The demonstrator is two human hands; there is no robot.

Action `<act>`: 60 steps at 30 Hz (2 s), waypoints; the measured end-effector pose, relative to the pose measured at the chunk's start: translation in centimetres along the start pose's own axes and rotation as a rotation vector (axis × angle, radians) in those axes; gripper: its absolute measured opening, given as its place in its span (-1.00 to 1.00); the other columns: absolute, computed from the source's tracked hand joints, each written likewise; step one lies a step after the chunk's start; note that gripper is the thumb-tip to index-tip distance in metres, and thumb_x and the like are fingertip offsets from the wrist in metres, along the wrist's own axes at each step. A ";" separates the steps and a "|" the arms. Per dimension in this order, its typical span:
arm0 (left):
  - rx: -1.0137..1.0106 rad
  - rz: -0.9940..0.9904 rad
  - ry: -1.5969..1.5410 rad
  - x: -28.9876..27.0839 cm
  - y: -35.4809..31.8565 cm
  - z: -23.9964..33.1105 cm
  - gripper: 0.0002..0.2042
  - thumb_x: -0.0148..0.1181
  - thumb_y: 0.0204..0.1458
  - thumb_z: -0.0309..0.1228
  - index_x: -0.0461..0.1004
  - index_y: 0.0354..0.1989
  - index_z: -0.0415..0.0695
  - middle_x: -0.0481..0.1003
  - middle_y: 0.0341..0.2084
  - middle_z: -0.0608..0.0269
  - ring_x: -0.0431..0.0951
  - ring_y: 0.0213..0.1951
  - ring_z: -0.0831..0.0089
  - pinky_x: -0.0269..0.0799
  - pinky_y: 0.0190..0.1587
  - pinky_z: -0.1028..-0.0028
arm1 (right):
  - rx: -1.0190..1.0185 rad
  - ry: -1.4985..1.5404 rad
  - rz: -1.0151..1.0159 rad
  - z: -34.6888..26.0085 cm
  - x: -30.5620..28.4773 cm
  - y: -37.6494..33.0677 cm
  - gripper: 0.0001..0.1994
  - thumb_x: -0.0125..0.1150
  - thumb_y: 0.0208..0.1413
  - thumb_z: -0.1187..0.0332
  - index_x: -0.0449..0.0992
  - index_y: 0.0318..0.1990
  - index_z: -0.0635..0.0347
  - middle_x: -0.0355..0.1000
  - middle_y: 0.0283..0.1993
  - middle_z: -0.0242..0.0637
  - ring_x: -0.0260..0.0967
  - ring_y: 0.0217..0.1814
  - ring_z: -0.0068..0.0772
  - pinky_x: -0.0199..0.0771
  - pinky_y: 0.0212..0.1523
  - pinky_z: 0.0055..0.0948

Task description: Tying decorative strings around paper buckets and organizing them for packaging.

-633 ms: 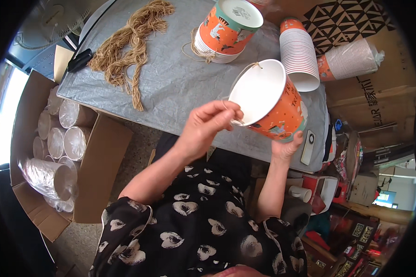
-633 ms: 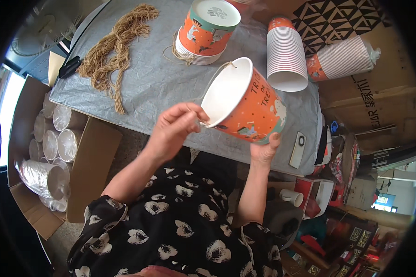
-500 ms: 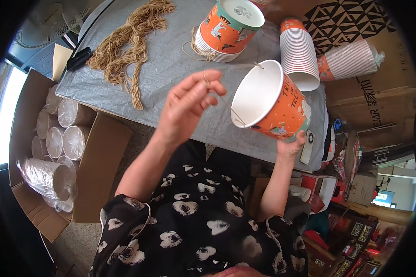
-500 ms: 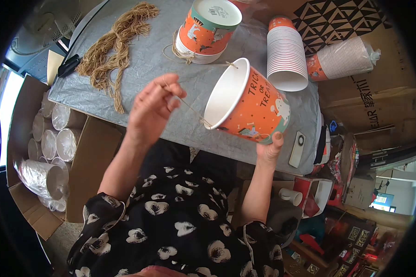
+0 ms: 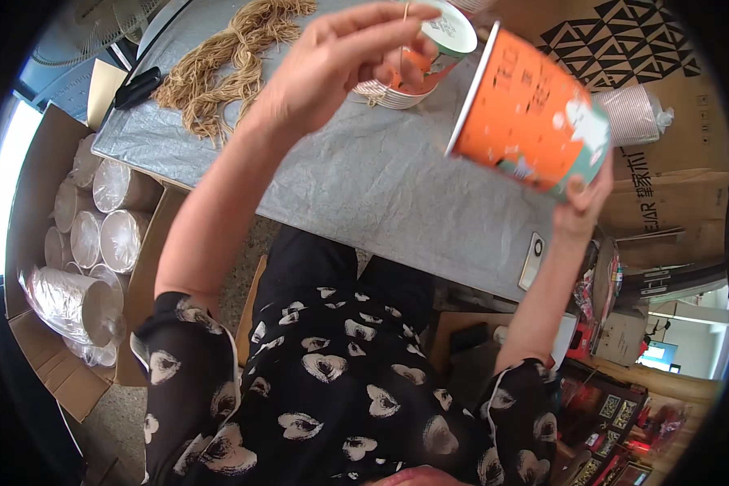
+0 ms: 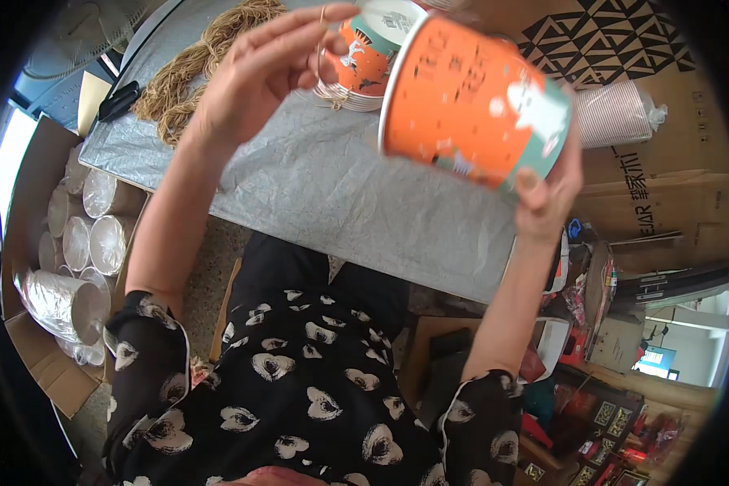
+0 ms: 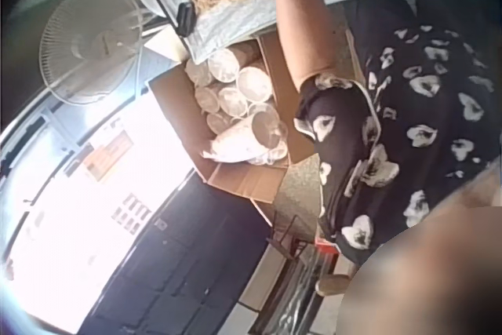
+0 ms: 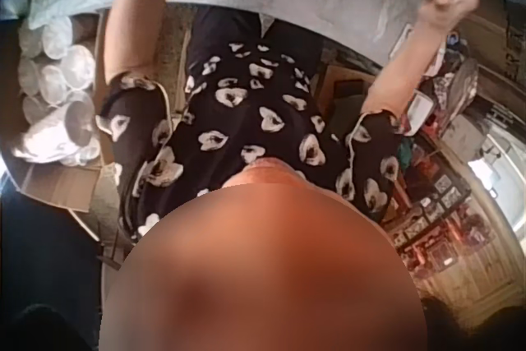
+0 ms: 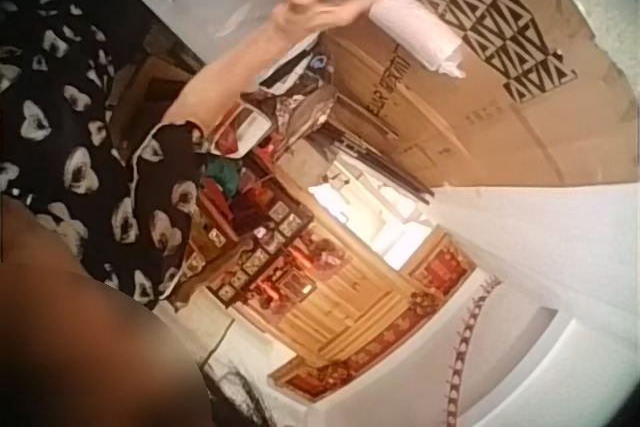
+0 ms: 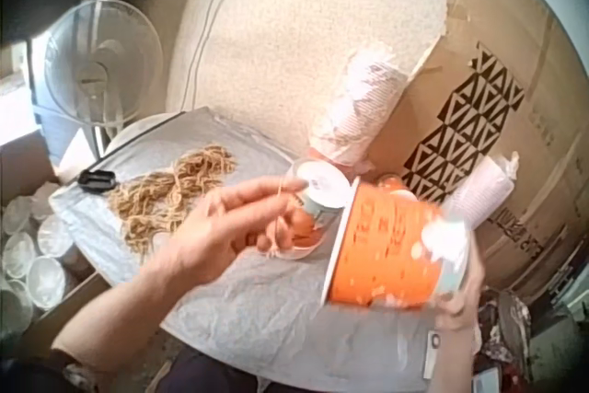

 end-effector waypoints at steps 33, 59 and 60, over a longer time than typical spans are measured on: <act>-0.330 0.533 0.173 -11.2 3.3 -18.8 -0.77 0.37 0.14 -0.25 0.61 -0.29 -0.18 0.57 -0.48 0.41 0.51 -0.45 0.66 0.39 -0.40 0.59 | 0.043 -0.624 -0.509 7.5 15.6 19.2 -0.11 0.55 -0.22 0.00 0.41 0.33 0.21 0.45 0.28 0.09 0.39 0.34 -0.09 0.36 0.35 -0.25; -0.326 0.577 0.255 -12.0 2.6 -20.8 -0.79 0.36 0.17 -0.31 0.60 -0.18 -0.20 0.54 -0.45 0.44 0.44 -0.48 0.72 0.34 -0.45 0.65 | 0.185 -0.684 -0.303 8.1 16.9 15.2 -0.07 0.56 -0.23 -0.08 0.36 0.40 -0.13 0.39 0.37 -0.06 0.26 0.46 0.03 0.20 0.43 0.01; -0.290 0.576 0.291 -11.9 2.7 -20.7 -0.79 0.34 0.16 -0.33 0.59 -0.19 -0.23 0.56 -0.45 0.40 0.49 -0.48 0.68 0.40 -0.44 0.62 | 0.168 -0.438 -0.375 7.2 16.1 14.5 -0.07 0.55 -0.22 -0.10 0.36 0.40 -0.14 0.37 0.38 -0.06 0.24 0.46 0.05 0.18 0.43 0.05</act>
Point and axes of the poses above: each hand's wrist, its own y-axis towards the middle knuckle, its own x-axis out of the palm, z = x × y, the point moved 2 cm from there along y, towards the middle knuckle
